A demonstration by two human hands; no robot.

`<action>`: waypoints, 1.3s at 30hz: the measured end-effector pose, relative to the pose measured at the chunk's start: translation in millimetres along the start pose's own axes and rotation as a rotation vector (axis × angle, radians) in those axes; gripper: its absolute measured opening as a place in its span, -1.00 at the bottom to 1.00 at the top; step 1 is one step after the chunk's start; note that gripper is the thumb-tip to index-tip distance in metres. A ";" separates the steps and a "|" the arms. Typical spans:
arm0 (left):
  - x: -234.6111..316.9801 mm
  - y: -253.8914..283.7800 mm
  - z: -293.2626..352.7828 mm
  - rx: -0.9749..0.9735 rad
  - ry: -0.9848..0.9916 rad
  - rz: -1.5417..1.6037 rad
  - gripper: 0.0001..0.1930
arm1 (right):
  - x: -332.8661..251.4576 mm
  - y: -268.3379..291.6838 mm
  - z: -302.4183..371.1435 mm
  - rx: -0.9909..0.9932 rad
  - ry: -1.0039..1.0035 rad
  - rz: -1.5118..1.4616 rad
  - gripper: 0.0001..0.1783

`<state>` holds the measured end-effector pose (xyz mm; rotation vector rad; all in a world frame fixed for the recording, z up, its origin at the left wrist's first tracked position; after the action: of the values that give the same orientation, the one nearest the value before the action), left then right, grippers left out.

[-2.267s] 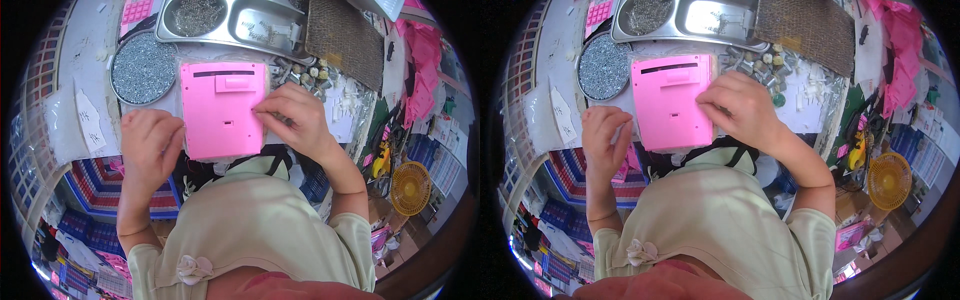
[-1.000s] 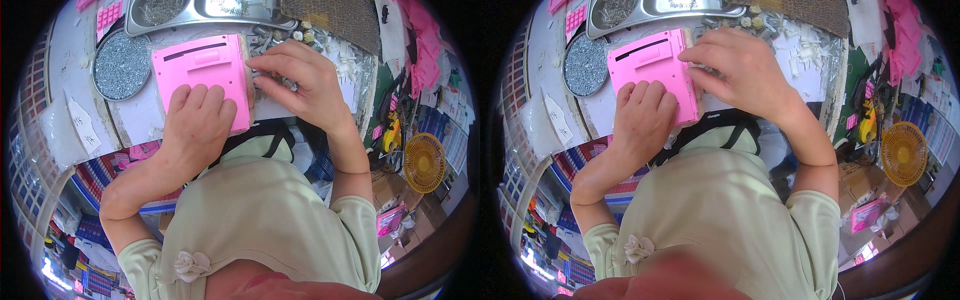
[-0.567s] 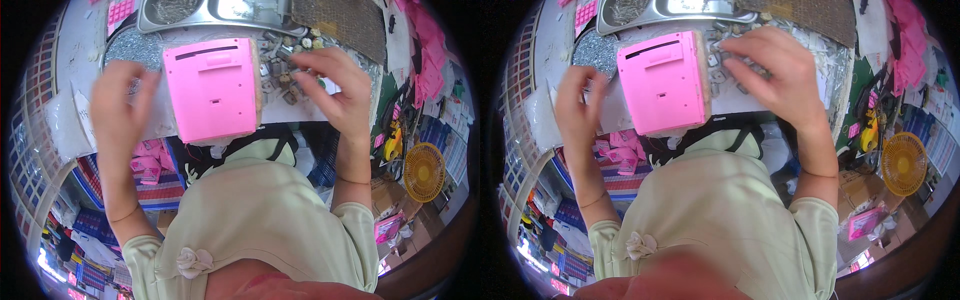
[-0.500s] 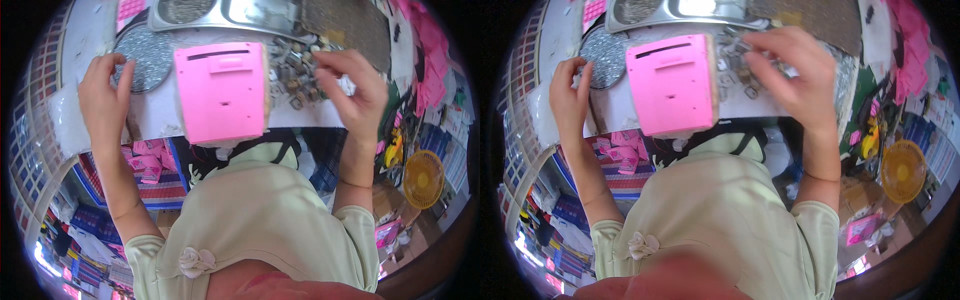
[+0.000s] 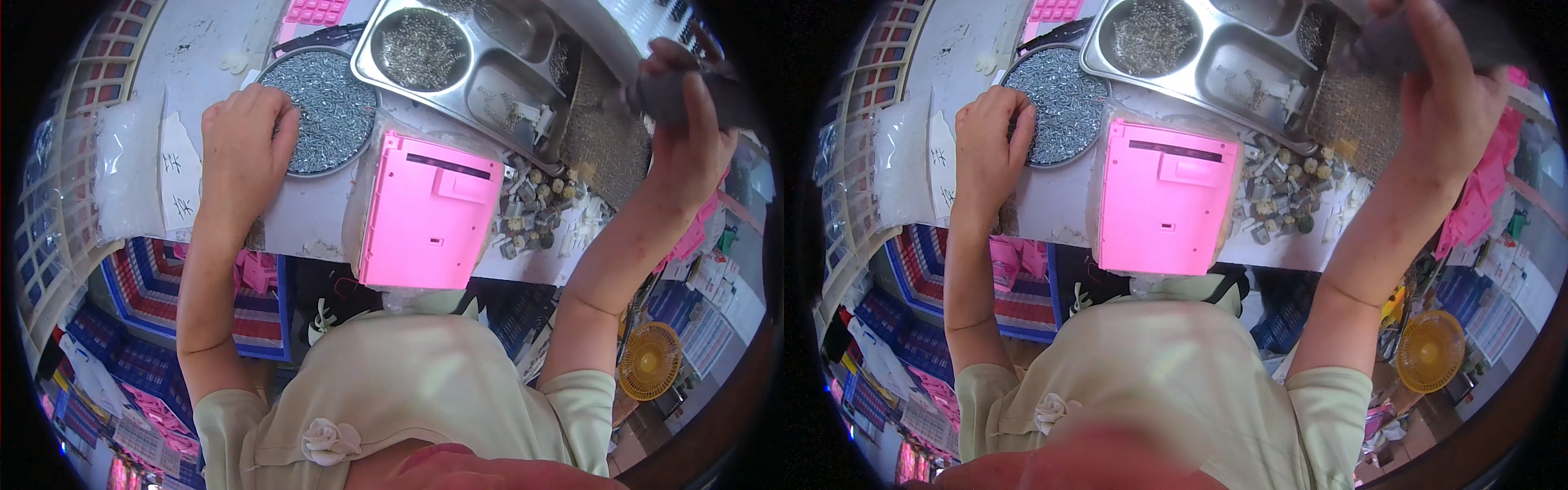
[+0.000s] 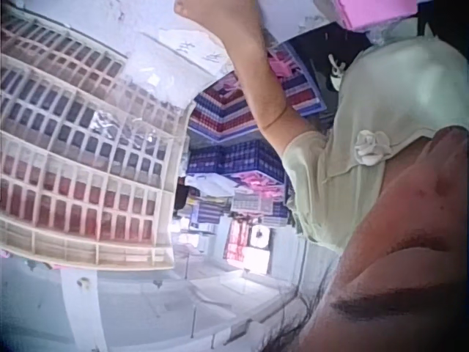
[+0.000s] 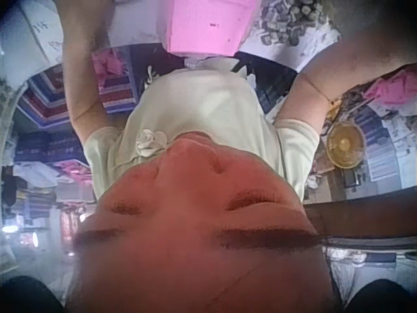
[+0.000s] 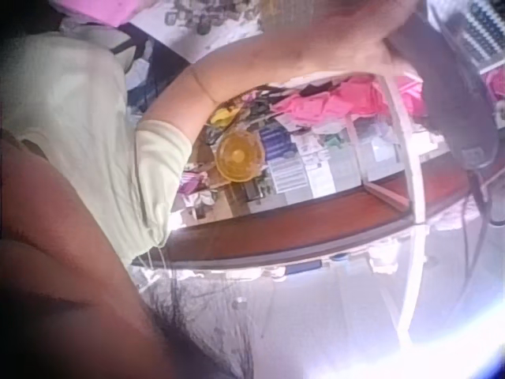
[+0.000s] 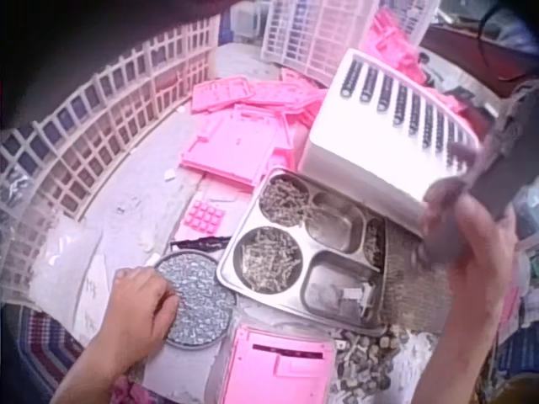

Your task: Assemble electronic components and wires into a pink toy casing using a soldering iron and electric screwdriver.

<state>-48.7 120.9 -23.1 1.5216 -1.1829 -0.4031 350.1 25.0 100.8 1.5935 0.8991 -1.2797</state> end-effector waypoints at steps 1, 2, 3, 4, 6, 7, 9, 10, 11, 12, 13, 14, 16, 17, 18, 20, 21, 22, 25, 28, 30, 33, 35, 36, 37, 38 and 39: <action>-0.1 -0.1 -1.2 0.014 -0.007 -0.009 -0.85 | -3.3 -9.8 -0.6 -0.077 -0.023 -0.036 -0.48; -1.2 -0.5 -2.0 0.013 -0.019 -0.004 -0.84 | 0.5 -31.1 10.1 -0.173 -0.033 -0.177 -0.47; -2.0 -1.1 -2.8 0.010 -0.031 0.000 -0.84 | 0.8 -61.1 19.6 -0.269 -0.045 -0.319 -0.46; -2.0 -1.2 -1.6 0.006 -0.036 0.002 -0.84 | -0.4 -99.4 25.9 -0.269 -0.009 -0.337 -0.45; -5.8 -0.2 6.4 -0.002 -0.014 0.030 -0.83 | 2.4 -146.9 41.7 -0.336 -0.011 -0.381 -0.44; -7.3 0.0 7.5 -0.007 -0.015 0.047 -0.83 | 3.8 -154.9 50.0 -0.350 -0.030 -0.386 -0.45; -1.3 4.5 6.2 0.036 -0.021 0.141 -0.84 | 5.1 -169.2 64.9 -0.375 -0.068 -0.393 -0.46; 3.2 7.5 5.6 0.055 -0.027 0.191 -0.84 | 2.0 -173.1 70.0 -0.361 -0.087 -0.388 -0.47; 7.1 9.6 6.7 0.053 -0.024 0.220 -0.84 | 1.3 -175.4 71.2 -0.357 -0.092 -0.388 -0.48; 11.2 11.9 9.3 0.051 -0.020 0.244 -0.84 | 1.7 -178.4 72.5 -0.357 -0.096 -0.392 -0.49; 14.8 13.7 12.1 0.048 -0.015 0.268 -0.84 | 2.1 -181.5 74.0 -0.357 -0.099 -0.395 -0.49; 18.3 15.1 14.7 0.047 -0.025 0.281 -0.85 | 3.2 -183.1 75.5 -0.357 -0.103 -0.368 -0.51; 25.0 17.1 20.5 0.040 -0.039 0.308 -0.86 | 9.2 -185.5 75.1 -0.391 -0.100 -0.308 -0.53; 27.7 17.5 21.4 0.039 -0.050 0.320 -0.86 | 11.8 -185.9 75.0 -0.404 -0.097 -0.276 -0.54; 30.5 18.3 22.4 0.037 -0.059 0.329 -0.87 | 15.0 -185.7 73.7 -0.425 -0.089 -0.215 -0.54; 36.4 17.0 20.7 0.064 -0.054 0.370 -0.88 | 16.6 -186.2 76.7 -0.422 -0.107 -0.199 -0.53; 40.8 14.7 18.8 0.094 -0.037 0.397 -0.88 | 18.1 -187.2 78.1 -0.423 -0.115 -0.194 -0.53; 44.9 12.1 17.0 0.124 -0.022 0.425 -0.89 | 17.2 -187.1 78.8 -0.418 -0.107 -0.226 -0.53; 55.7 3.1 13.2 0.168 -0.008 0.572 -0.90 | 5.9 -181.3 82.6 -0.377 -0.091 -0.357 -0.53; 64.3 -8.5 8.5 0.196 -0.068 0.574 -0.90 | -3.5 -168.3 83.6 -0.348 -0.060 -0.406 -0.51; 70.0 -16.0 3.8 0.227 -0.132 0.493 -0.90 | -5.6 -159.1 85.1 -0.336 -0.048 -0.408 -0.49; 73.6 -20.0 -0.7 0.213 -0.238 0.319 -0.89 | -7.1 -148.1 87.7 -0.319 -0.029 -0.436 -0.49; 74.8 -18.3 0.0 0.187 -0.297 0.229 -0.88 | -5.4 -143.3 91.2 -0.321 -0.024 -0.468 -0.49; 75.0 -15.5 0.2 0.174 -0.323 0.214 -0.86 | -5.5 -140.9 93.6 -0.314 -0.024 -0.476 -0.49; 75.4 -13.4 0.8 0.161 -0.348 0.198 -0.83 | -5.6 -138.5 95.9 -0.307 -0.023 -0.484 -0.49; 75.1 -13.0 1.3 0.164 -0.360 0.183 -0.83 | -6.0 -136.2 98.0 -0.294 -0.022 -0.484 -0.49; 74.3 -14.0 1.1 0.168 -0.372 0.168 -0.83 | -6.2 -134.8 99.4 -0.290 -0.020 -0.486 -0.49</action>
<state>-10.4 56.8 -11.0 1.5147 -1.6583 -0.4974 191.2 -20.5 72.8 1.1705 1.4482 -1.4066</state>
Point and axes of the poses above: each hand's wrist, its own z-axis away from the middle knuckle, its own y-axis out of the back of the hand, x = y × z, the point moved 2 cm from there along -z, towards the middle knuckle, and after that the axes turned 15 degrees about -y, right-handed, at the moved point
